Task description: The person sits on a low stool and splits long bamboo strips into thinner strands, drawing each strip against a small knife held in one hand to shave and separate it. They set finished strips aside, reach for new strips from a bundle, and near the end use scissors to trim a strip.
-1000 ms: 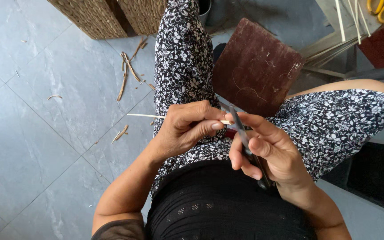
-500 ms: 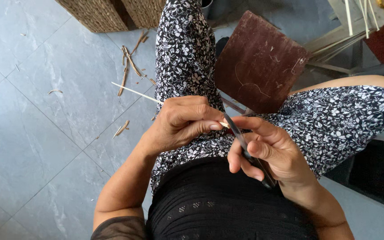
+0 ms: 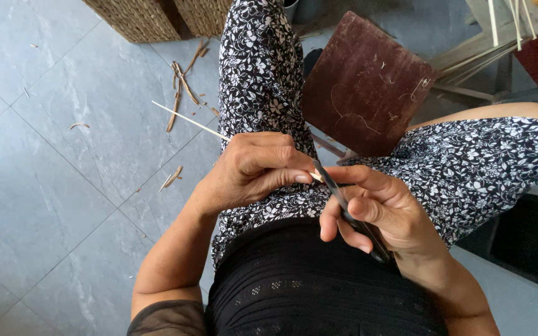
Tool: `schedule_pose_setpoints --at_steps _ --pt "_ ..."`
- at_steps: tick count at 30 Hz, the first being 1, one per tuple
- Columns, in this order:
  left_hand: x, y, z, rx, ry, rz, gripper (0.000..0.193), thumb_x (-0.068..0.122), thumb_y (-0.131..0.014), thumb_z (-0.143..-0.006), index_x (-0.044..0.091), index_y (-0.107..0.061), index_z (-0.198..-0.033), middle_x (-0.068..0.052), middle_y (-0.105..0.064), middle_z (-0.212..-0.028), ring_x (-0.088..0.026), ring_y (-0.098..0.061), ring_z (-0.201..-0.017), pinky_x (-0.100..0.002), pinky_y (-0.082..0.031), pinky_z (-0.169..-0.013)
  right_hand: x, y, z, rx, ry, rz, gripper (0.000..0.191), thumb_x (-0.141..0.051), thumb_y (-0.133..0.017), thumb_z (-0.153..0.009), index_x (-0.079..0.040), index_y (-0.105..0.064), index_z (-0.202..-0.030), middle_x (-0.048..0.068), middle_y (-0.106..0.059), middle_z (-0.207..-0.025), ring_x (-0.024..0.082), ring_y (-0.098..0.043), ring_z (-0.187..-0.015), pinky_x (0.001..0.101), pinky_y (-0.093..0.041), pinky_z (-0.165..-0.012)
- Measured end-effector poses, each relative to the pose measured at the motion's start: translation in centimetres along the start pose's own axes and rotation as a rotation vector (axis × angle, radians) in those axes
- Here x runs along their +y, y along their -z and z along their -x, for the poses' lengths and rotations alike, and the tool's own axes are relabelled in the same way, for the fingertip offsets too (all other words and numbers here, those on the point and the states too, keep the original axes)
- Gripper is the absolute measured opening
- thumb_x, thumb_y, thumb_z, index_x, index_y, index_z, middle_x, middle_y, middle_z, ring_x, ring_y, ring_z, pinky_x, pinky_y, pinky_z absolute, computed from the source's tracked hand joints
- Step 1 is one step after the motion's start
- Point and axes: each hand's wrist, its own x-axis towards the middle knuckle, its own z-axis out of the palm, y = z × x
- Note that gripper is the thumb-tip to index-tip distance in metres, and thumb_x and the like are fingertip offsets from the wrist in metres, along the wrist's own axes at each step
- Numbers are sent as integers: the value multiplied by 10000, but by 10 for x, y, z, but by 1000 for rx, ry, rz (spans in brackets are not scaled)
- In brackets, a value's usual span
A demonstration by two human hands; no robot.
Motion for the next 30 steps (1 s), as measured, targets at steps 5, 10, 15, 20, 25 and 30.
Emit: schedule_pose_setpoints --at_steps 5,10,15,20,25,30 --pt "0 -1 -1 -12 -4 -1 121 174 -743 -984 79 -738 -1058 -43 -622 -807 -196 -651 -772 -342 -512 -694 0 0 1 15 -11 3 437 -218 -614 -1077 -42 -560 -1474 279 -736 -940 110 -542 -537 200 -469 -535" --pt "0 -3 0 -6 3 -12 129 184 -750 -975 77 -743 -1045 -39 -607 -782 -182 -642 -749 -336 -506 -677 0 1 1 10 -2 14 433 -221 -613 -1082 -40 -565 -1472 274 -739 -941 109 -553 -543 202 -480 -537" --pt "0 -4 -1 -10 0 -14 128 188 -750 -973 74 -739 -1031 -41 -618 -790 -187 -649 -754 -336 -511 -678 2 3 2 7 -14 -5 421 -215 -625 -1073 -43 -574 -1455 277 -739 -936 109 -550 -529 203 -472 -514" --pt "1 -5 0 -25 -7 4 116 186 -741 -994 77 -723 -1029 -47 -639 -824 -205 -668 -790 -342 -525 -710 6 10 4 -21 -27 -56 392 -202 -626 -1078 -48 -587 -1436 270 -735 -913 105 -538 -531 199 -451 -483" --pt "4 -10 0 7 -29 -99 118 180 -758 -970 98 -732 -1052 -42 -598 -769 -209 -630 -725 -354 -492 -653 14 15 6 -39 14 -57 379 -204 -608 -1101 -84 -570 -1458 242 -716 -921 99 -499 -558 211 -432 -508" --pt "7 -17 1 73 -69 -188 133 177 -785 -942 112 -737 -1047 -27 -547 -708 -197 -586 -659 -359 -459 -604 19 16 10 -30 34 -61 384 -211 -602 -1095 -110 -557 -1462 229 -701 -911 115 -498 -561 214 -423 -486"
